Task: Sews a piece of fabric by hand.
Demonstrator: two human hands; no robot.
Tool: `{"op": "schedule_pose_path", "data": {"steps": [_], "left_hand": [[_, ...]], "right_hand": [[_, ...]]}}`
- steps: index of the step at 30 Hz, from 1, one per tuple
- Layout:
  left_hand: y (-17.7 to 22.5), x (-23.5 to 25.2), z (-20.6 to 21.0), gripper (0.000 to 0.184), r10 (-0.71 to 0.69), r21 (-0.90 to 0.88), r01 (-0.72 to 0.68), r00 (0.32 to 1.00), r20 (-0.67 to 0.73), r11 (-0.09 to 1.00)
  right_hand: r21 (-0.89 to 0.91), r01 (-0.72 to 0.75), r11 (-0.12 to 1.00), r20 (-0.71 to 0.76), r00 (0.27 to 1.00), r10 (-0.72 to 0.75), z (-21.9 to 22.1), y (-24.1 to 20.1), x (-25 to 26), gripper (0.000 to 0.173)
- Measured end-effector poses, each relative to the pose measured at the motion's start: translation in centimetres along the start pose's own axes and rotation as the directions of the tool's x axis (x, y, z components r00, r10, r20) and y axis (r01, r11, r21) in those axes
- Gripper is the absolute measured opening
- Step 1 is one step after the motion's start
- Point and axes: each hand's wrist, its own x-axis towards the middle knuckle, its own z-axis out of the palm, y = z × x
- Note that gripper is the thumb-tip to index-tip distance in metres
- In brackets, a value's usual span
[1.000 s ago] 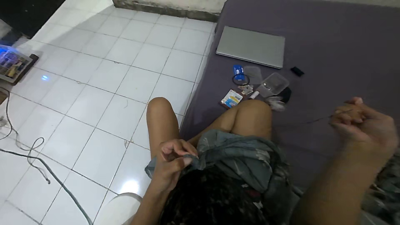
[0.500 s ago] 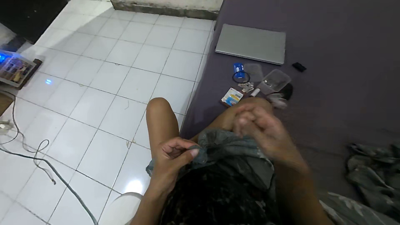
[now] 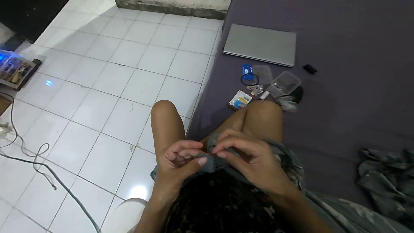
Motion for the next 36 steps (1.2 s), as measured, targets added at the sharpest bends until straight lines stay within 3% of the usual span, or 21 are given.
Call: {"op": "schedule_pose_path", "data": {"steps": [36], "left_hand": [[0.01, -0.32, -0.58, 0.025, 0.019, 0.022, -0.021, 0.996, 0.082, 1.0]], "right_hand": [[-0.028, 0.031, 0.999, 0.002, 1.0, -0.031, -0.29, -0.42, -0.43, 0.017]]}}
